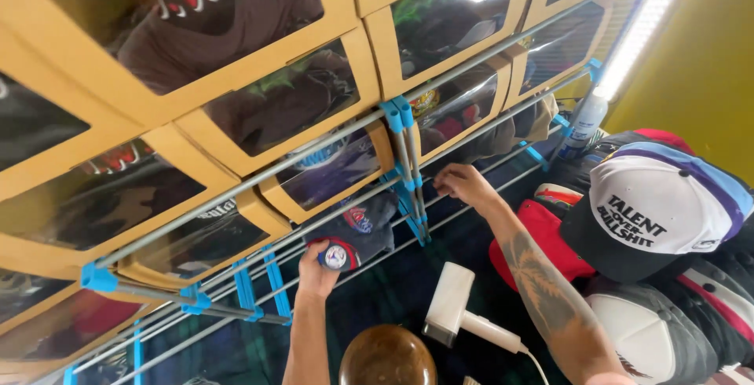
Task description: Cleaning various baseball caps using a handheld brush and a hair dryer to remove dust and lint.
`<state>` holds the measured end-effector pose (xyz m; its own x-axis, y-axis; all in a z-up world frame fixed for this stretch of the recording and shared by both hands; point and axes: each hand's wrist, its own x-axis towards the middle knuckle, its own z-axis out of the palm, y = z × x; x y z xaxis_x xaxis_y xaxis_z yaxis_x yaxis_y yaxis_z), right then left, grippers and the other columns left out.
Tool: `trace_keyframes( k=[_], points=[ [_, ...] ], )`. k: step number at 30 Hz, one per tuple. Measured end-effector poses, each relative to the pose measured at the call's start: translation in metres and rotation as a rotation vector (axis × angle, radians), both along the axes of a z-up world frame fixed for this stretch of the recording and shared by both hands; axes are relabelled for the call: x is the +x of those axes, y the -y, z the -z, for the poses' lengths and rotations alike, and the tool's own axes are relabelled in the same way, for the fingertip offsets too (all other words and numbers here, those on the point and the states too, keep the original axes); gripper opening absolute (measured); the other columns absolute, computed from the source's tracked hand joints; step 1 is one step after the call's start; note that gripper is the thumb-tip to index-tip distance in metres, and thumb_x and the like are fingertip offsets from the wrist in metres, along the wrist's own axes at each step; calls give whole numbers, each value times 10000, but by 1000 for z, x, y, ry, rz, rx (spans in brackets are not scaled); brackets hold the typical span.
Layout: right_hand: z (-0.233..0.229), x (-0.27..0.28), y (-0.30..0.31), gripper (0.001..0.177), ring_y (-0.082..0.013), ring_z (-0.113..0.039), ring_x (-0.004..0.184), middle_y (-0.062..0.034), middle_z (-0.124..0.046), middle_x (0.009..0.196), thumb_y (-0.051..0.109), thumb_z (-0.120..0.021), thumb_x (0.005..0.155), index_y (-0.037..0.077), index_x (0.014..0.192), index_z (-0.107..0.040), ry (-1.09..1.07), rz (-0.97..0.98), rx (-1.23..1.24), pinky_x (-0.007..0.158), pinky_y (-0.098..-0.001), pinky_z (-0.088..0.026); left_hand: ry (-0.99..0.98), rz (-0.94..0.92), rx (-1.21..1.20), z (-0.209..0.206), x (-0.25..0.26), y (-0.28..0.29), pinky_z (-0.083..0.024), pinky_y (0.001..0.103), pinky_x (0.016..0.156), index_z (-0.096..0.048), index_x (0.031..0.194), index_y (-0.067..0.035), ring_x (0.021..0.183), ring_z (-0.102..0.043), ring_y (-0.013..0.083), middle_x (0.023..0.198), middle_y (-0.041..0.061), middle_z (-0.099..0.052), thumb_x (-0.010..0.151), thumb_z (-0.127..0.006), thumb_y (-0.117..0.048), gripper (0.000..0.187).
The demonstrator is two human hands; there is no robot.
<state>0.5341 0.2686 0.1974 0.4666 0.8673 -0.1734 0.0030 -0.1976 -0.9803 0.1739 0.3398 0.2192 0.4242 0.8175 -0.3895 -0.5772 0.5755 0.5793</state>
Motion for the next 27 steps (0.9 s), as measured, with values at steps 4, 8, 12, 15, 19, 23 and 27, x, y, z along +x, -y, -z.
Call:
trace_keyframes(
  k=[4, 8, 12, 15, 19, 23, 27],
  points=[
    [63, 24, -88, 304, -282, -771, 878, -160, -767, 1022, 286, -587, 984, 68, 1164, -701, -270, 9, 8, 792, -420, -616, -24, -6, 30, 26, 43, -48, -566, 545, 991, -762, 1121, -106, 1067, -714, 402, 1136, 169, -748, 810, -674, 20, 346],
    [53, 52, -119, 288, -288, -778, 797, -170, -775, 975, 254, -585, 997, 32, 1130, -712, 168, -110, 23, 767, -382, -649, -69, 25, 164, 11, 95, -61, -564, 544, 990, -763, 1131, -112, 1061, -713, 394, 1139, 170, -747, 826, -668, -12, 335],
    [29, 65, -121, 233, -292, -776, 865, -156, -795, 976, 143, -634, 961, 8, 1071, -789, 1025, -329, 98, 882, -348, -632, -115, 33, 292, 13, 125, -72, -562, 543, 989, -764, 1142, -118, 1055, -712, 387, 1142, 171, -746, 842, -661, -45, 325],
    [38, 77, -127, 263, -384, -678, 1036, -238, -679, 1173, -46, -553, 968, -61, 1208, -658, -738, -12, 316, 934, -475, -610, -149, 36, 385, 3, 141, -69, -561, 543, 989, -764, 1149, -123, 1051, -711, 381, 1144, 172, -746, 854, -657, -69, 319],
    [169, 133, -113, 230, -361, -683, 987, -212, -703, 1094, 52, -519, 1004, -65, 1084, -700, -621, -256, 426, 917, -447, -607, -186, 54, 505, 8, 162, -53, -559, 542, 988, -765, 1160, -129, 1045, -709, 374, 1146, 173, -745, 869, -651, -101, 314],
    [161, 163, -125, 203, -443, -673, 877, -281, -690, 921, 22, -565, 976, -73, 890, -722, -521, -156, 875, 843, -513, -591, -237, 48, 612, -23, 144, -18, -557, 541, 987, -766, 1170, -135, 1040, -708, 366, 1149, 174, -744, 885, -645, -133, 310],
    [107, 152, -111, 88, -566, -620, 859, -361, -652, 873, -36, -660, 887, -94, 839, -706, 260, 225, 921, 792, -594, -553, -283, 40, 734, -22, 158, -25, -554, 540, 986, -767, 1181, -141, 1034, -707, 359, 1152, 175, -744, 901, -639, -165, 309]
  ],
)
